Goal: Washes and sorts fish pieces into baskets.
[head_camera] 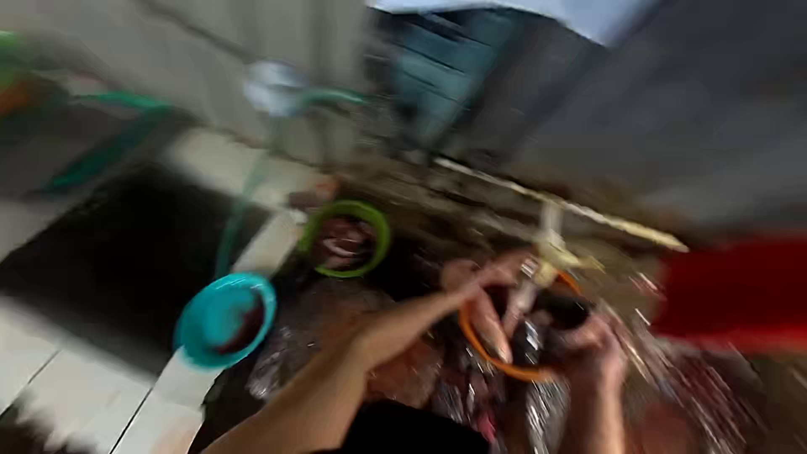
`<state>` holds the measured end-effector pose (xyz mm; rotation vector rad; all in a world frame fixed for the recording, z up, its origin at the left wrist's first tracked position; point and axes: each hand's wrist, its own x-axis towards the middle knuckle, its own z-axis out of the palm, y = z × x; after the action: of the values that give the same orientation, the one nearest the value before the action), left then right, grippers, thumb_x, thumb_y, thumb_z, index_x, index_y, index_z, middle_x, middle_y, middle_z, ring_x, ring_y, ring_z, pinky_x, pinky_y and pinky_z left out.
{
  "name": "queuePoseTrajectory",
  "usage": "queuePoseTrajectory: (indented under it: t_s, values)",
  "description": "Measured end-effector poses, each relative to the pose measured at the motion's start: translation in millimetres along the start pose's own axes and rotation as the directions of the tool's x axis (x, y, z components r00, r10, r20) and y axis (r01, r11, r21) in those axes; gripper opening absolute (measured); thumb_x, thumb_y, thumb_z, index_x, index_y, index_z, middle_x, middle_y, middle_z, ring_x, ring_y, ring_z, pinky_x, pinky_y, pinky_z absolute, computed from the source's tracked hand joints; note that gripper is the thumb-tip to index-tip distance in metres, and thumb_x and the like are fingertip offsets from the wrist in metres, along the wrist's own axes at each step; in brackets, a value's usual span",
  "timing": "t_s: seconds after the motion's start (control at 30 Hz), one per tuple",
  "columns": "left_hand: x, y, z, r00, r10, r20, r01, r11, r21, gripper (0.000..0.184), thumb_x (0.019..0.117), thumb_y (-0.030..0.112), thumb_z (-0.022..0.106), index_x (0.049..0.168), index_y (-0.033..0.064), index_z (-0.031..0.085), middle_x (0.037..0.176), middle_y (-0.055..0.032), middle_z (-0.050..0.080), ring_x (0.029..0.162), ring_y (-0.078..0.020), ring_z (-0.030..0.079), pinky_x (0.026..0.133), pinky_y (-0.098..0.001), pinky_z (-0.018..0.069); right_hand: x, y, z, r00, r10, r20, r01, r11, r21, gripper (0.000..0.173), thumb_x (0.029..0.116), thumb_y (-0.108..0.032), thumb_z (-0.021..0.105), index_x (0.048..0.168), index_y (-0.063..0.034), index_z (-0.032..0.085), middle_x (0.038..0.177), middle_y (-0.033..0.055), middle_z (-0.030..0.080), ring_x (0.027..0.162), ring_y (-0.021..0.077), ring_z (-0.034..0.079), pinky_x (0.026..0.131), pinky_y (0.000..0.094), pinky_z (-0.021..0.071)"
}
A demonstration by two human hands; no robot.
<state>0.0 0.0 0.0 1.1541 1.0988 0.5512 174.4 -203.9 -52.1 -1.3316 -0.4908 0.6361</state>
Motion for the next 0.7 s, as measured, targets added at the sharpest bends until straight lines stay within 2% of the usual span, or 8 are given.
queuePoseTrajectory:
  t_s: [0.03,0.1,0.13,0.2,0.37,0.47,0.53,0.7]
  values:
    - [36.3,-31.6,12.8,0.99,-0.01,0.141,-0.021,0.976,0.216,0.046,0.0942,0.04,0.073,0.121,0.0024,0.071,0.117,-0.0169,0.072,0.111,-0.0263,0.068,0.099,-0.0449,0.0551,4.5,19.2,-17.7,0.964,0.054,-0.261,-0.063,0.998,-0.025,0.037,0.1099,-0.029,0.042,0.132,-0.0078,0.063,0.107,0.0044,0.072,0.092,0.0133,0.069,0.079,0.038,0.0602]
    - [90.7,-87.8,49.9,0.981,-0.015,0.193,-0.076,0.887,0.456,0.046,0.0931,0.054,0.068,0.113,0.0139,0.076,0.114,-0.0131,0.074,0.112,-0.031,0.069,0.097,-0.0586,0.0551,21.4,34.8,-27.4,0.781,0.199,-0.592,-0.24,0.971,0.01,0.038,0.1049,-0.039,0.055,0.123,-0.0085,0.069,0.095,0.006,0.073,0.078,0.016,0.068,0.07,0.0398,0.0598]
    - [101.6,-97.2,58.3,0.982,-0.019,0.19,-0.079,0.866,0.494,0.046,0.0933,0.054,0.068,0.11,0.0125,0.077,0.114,-0.0153,0.073,0.112,-0.0343,0.068,0.097,-0.0621,0.0532,25.4,41.3,-29.4,0.698,0.234,-0.677,-0.308,0.951,0.012,0.043,0.1002,-0.047,0.062,0.114,-0.0072,0.069,0.085,0.0069,0.069,0.066,0.0173,0.065,0.06,0.0398,0.058]
    - [109.7,-101.6,65.9,0.989,0.011,0.15,-0.088,0.851,0.517,0.048,0.0913,0.058,0.07,0.098,0.0116,0.077,0.106,-0.0149,0.074,0.106,-0.034,0.069,0.093,-0.0617,0.0537,23.6,50.3,-39.1,0.638,0.246,-0.73,-0.336,0.941,0.024,0.055,0.0887,-0.058,0.074,0.104,-0.0053,0.069,0.081,0.0087,0.068,0.067,0.0201,0.066,0.062,0.0424,0.0582]
    - [109.8,-82.5,75.9,0.982,0.031,0.184,-0.121,0.858,0.498,0.046,0.087,0.053,0.077,0.096,0.0084,0.076,0.1,-0.0155,0.074,0.1,-0.0328,0.07,0.09,-0.0592,0.0557,24.4,59.6,-50.8,0.681,0.233,-0.694,-0.227,0.968,0.103,0.052,0.0935,-0.053,0.068,0.114,-0.0056,0.071,0.104,0.0094,0.075,0.095,0.0217,0.073,0.084,0.0463,0.0622]
    - [118.4,-78.1,82.6,0.985,0.049,0.168,-0.132,0.841,0.525,0.048,0.0831,0.059,0.077,0.099,0.0133,0.077,0.102,-0.0126,0.075,0.102,-0.0316,0.071,0.09,-0.0597,0.0566,29.3,71.6,-50.3,0.689,0.213,-0.693,-0.217,0.973,0.084,0.056,0.092,-0.06,0.066,0.111,-0.0076,0.072,0.104,0.0089,0.075,0.096,0.0214,0.073,0.084,0.047,0.0619]
    - [128.7,-66.4,81.4,0.982,0.088,0.165,-0.164,0.831,0.532,0.045,0.084,0.057,0.077,0.097,0.014,0.078,0.1,-0.0108,0.076,0.099,-0.0298,0.072,0.09,-0.0582,0.0568,44.3,72.9,-45.5,0.702,0.179,-0.69,-0.161,0.983,0.091,0.049,0.0955,-0.052,0.065,0.11,-0.0058,0.073,0.105,0.0097,0.075,0.098,0.0219,0.073,0.086,0.0473,0.0619]
    - [135.5,-57.2,64.8,0.982,0.141,0.123,-0.185,0.835,0.519,0.038,0.0827,0.048,0.08,0.096,0.0134,0.078,0.1,-0.0097,0.075,0.1,-0.0281,0.071,0.091,-0.0558,0.0569,65.2,80.0,-29.3,0.763,0.217,-0.609,-0.157,0.976,0.151,0.053,0.098,-0.052,0.062,0.123,-0.0062,0.069,0.114,0.0097,0.075,0.105,0.0227,0.072,0.092,0.047,0.0619]
